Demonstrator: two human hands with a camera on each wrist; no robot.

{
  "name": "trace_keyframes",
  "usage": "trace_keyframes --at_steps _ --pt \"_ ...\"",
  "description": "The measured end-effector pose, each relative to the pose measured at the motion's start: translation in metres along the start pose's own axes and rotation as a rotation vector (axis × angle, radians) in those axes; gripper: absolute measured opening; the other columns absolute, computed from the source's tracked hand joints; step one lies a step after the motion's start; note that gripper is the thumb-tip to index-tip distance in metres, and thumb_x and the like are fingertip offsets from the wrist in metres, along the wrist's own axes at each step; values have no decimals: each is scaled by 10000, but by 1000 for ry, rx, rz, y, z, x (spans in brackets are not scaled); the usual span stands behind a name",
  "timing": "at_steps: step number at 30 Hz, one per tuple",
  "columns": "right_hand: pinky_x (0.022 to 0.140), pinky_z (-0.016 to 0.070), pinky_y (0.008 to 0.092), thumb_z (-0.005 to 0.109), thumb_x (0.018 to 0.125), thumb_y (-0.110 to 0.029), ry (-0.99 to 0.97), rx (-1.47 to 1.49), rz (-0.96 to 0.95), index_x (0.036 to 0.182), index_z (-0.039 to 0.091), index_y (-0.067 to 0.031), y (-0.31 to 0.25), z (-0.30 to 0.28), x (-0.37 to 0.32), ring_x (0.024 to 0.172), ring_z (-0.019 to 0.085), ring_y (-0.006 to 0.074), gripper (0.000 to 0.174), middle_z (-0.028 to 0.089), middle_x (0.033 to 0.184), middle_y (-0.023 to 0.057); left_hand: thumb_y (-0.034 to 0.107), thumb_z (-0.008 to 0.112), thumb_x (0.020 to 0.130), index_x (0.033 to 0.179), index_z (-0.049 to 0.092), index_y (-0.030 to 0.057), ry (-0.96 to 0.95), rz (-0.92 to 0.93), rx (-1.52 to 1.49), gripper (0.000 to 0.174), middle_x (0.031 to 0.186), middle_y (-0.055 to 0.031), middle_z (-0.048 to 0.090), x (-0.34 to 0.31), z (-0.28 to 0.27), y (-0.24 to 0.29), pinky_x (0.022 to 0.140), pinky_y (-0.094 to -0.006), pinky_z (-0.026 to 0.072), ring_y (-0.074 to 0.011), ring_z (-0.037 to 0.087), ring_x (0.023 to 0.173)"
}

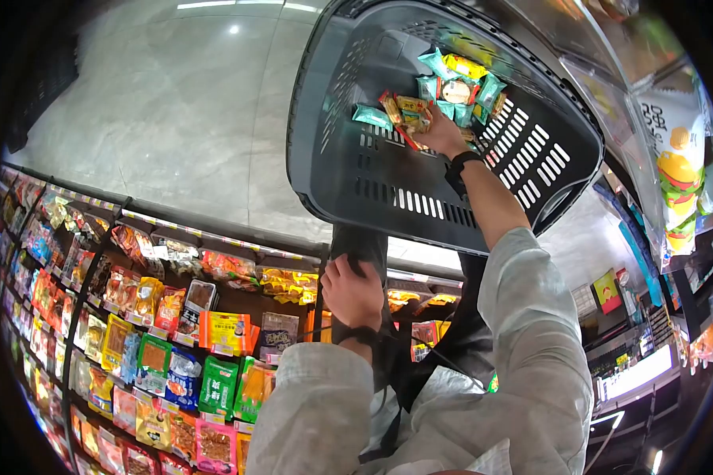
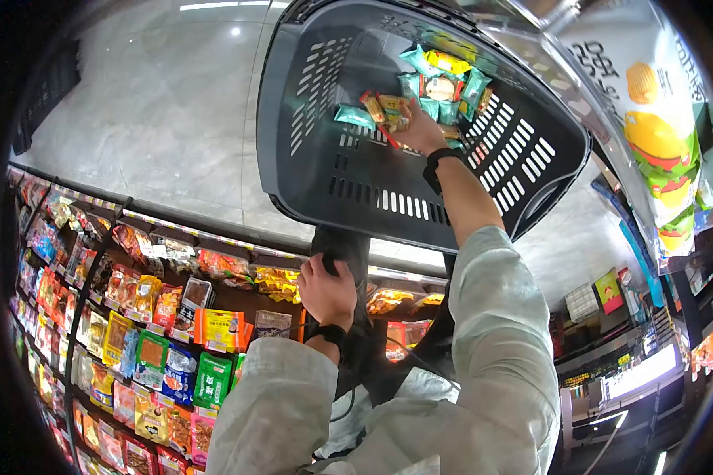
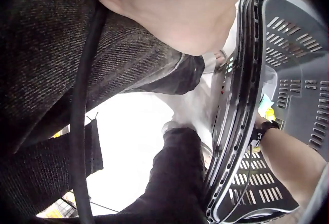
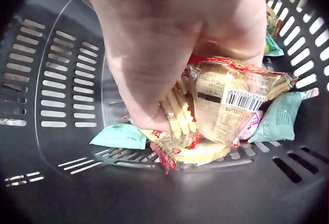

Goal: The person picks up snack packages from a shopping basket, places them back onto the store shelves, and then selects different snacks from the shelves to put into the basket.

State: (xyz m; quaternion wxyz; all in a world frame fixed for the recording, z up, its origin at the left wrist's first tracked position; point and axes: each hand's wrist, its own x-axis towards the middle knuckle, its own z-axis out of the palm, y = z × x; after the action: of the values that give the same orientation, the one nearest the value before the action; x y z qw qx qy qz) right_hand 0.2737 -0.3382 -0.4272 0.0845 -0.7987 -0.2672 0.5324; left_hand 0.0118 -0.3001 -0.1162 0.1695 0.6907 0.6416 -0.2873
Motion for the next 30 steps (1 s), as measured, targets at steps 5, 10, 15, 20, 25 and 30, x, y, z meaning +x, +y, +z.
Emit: trace_keyframes --at_steps 5,10,15,20,25,30 --pt "1048 511 448 853 730 -499 -84 77 145 1560 252 38 -3 -12 21 1247 645 425 1157 628 1344 323 300 641 909 1182 663 54 -2 -14 8 368 1159 -173 679 2 0 -3 933 -513 513 -410 628 1065" --pt "1035 520 445 864 694 -576 -184 46 262 1463 394 99 12 -4 60 1249 650 411 1127 646 1332 311 299 639 907 1177 666 58 -14 -30 11 363 1151 -166 681 4 0 -3 927 -507 514 -405 626 1071" --pt "1023 524 447 839 687 -625 -69 27 331 1377 503 113 5 3 38 1219 668 398 1064 668 1295 305 300 637 899 1177 667 66 -9 1 20 365 1145 -156 680 5 -4 4 925 -507 514 -397 625 1076" --pt "1025 522 432 826 699 -583 -18 154 234 1343 552 104 -7 -16 4 1219 663 413 980 685 1262 308 294 641 892 1163 668 72 -6 7 43 351 1143 -145 677 6 -7 7 923 -506 514 -388 628 1078" --pt "1041 521 404 798 699 -531 44 172 219 1428 520 91 -4 -37 -22 1217 670 389 998 687 1276 295 293 648 890 1151 666 73 -4 29 67 342 1146 -142 677 6 -5 4 921 -503 516 -385 629 1082" --pt "1001 530 379 802 731 -455 111 307 97 1410 529 70 -27 -82 -92 1149 699 334 901 715 1206 251 297 638 900 1144 679 66 -19 6 54 338 1145 -155 683 1 -2 5 932 -514 515 -396 629 1082"
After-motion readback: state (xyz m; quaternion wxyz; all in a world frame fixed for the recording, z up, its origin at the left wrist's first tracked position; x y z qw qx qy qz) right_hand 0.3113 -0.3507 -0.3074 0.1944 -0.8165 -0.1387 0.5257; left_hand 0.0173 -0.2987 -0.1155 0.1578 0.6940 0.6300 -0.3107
